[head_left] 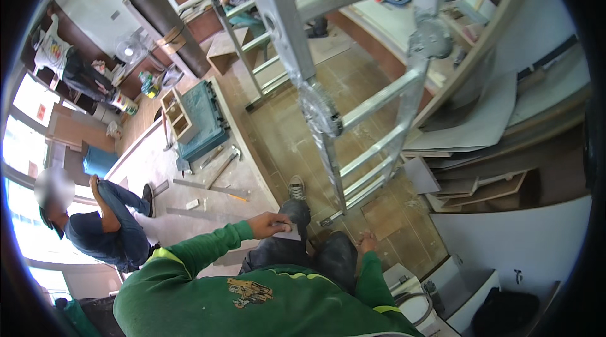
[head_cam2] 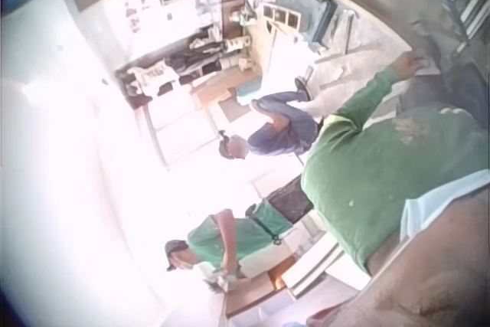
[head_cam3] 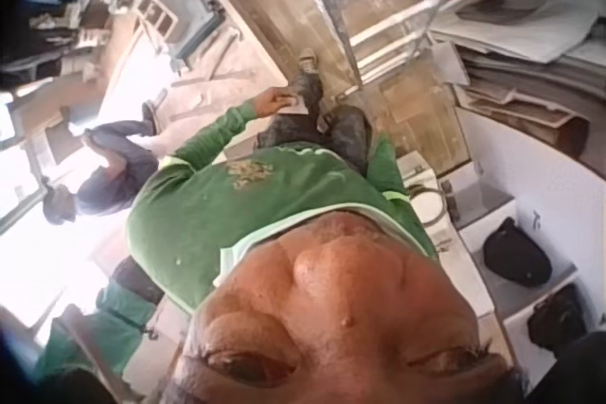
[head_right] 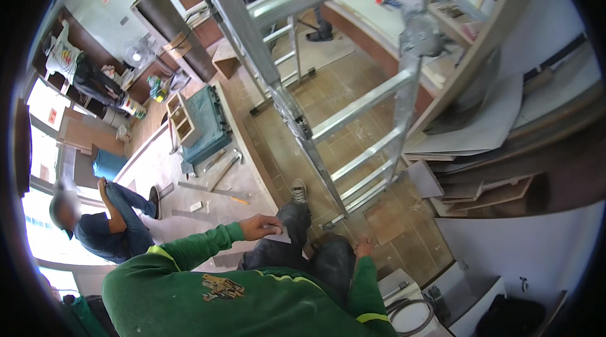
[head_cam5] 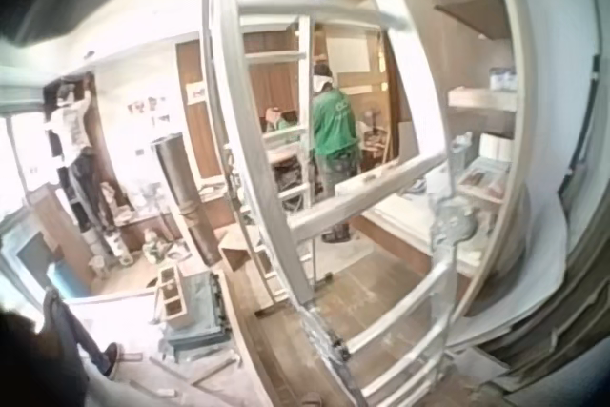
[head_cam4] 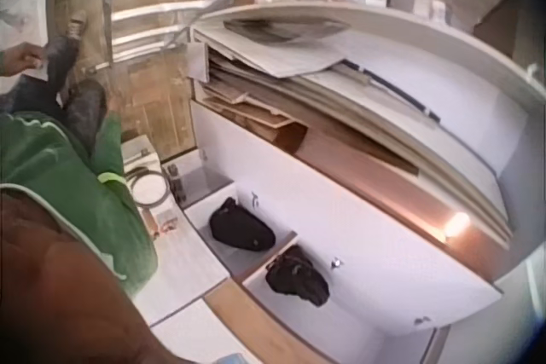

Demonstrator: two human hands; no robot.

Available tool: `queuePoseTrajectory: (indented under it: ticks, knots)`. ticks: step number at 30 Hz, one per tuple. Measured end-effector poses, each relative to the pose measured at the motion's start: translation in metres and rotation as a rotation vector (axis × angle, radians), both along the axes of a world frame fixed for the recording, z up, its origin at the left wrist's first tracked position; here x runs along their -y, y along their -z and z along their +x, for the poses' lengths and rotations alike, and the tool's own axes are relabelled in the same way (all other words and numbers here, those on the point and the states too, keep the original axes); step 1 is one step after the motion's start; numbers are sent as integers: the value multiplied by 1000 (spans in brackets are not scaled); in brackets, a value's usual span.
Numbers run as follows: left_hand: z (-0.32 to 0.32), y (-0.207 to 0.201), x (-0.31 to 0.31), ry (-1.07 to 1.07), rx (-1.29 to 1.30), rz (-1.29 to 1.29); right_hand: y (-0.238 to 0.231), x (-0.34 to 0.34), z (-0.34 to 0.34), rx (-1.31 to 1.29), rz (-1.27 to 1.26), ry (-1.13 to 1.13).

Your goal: The person sits on the floor and uses a utility knife to trim and shape small wooden strips. They handle the strips one at a time, scraping the edges and ends to refine their shape.

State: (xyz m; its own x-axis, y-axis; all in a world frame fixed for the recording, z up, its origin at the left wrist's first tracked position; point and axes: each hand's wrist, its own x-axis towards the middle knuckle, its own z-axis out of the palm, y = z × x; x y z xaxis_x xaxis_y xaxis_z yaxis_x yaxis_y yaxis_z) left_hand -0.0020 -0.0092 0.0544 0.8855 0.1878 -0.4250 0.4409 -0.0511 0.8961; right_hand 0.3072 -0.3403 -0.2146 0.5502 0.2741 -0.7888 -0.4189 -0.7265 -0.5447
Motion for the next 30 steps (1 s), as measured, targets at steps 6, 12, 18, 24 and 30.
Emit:
queuePoseTrajectory:
  ticks: [6,12,18,24,30]
  knots:
    - [7,-61,41,-114,86,22,-60,60,-31,-11,19,53]
    - [19,-90,45,-257,223,50,-31,211,-20,403,-430,-1172]
    - [-3,-161,-6,-526,214,197,-112,63,27,544,-44,-1194]
    - [-22,-226,-92,-822,552,371,-316,-248,-54,-100,457,-1088]
    - [-95,-193,-169,-1142,663,311,-362,-409,-132,-220,545,-1120]
